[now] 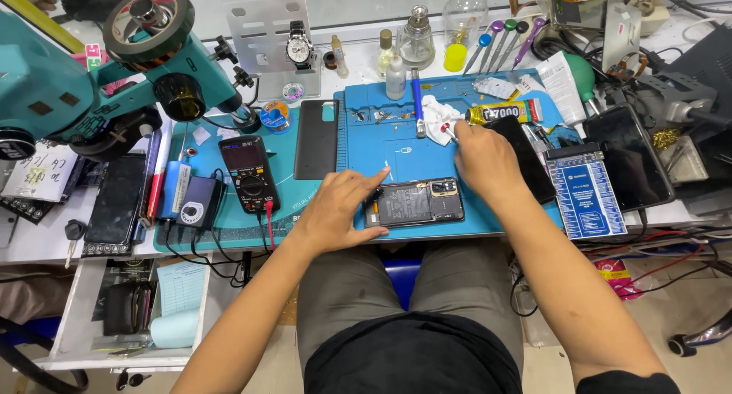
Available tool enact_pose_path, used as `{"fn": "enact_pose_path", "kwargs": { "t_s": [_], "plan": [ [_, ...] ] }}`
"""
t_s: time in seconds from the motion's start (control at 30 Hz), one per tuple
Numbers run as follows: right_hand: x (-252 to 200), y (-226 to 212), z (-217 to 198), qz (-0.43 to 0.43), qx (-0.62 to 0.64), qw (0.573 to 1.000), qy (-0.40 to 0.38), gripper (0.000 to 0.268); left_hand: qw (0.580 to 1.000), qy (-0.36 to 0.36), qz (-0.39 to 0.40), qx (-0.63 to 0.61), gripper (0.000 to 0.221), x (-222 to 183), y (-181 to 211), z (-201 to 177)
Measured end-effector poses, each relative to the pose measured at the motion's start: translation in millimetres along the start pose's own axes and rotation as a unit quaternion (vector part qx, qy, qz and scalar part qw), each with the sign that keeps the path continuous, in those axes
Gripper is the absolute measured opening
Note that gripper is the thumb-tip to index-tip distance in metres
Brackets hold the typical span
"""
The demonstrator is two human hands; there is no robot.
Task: Technician reassembling a mobile phone by installing internal components and attaching the back cover with adhesive.
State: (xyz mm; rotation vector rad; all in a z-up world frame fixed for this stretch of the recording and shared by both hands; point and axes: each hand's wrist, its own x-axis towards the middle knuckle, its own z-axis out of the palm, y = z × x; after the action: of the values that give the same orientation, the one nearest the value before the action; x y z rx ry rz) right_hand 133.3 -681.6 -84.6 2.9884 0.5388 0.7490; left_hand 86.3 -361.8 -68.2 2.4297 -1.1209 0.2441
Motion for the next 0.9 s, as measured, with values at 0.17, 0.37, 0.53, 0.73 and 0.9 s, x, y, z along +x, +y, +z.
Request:
{"fn": "enact_pose_path", "kwargs": {
  "t_s": [0.17, 0.37, 0.53, 0.73, 0.9],
  "plan": [
    [-2.1, -14.4, -59.2, 0.023, 0.195, 0.971, 0.134, 0.056, 0.996, 0.036, -0.018, -0.075, 0.105, -6.9, -7.5, 4.2],
    [-37.3, -20.1, -102.5, 0.077, 0.364, 0.924, 0.092, 0.047, 0.995, 0.035, -0.006, -0.092, 0.106, -7.0, -2.3, 1.1],
    [-57.7, -21.2, -100.1, 0.100, 0.367, 0.924, 0.040, 0.034, 0.995, 0.032, 0.000, -0.100, 0.104, -5.7, -2.8, 1.7],
    [-56.7, -25.3, -94.0, 0.098, 0.381, 0.919, 0.028, 0.032, 0.994, 0.029, -0.005, -0.103, 0.104, -7.4, -2.0, -0.3],
    [-55.9, -24.3, -90.2, 0.098, 0.369, 0.924, 0.022, 0.032, 0.994, 0.026, -0.012, -0.103, 0.104, -6.4, 0.9, -2.2]
  ]
}}
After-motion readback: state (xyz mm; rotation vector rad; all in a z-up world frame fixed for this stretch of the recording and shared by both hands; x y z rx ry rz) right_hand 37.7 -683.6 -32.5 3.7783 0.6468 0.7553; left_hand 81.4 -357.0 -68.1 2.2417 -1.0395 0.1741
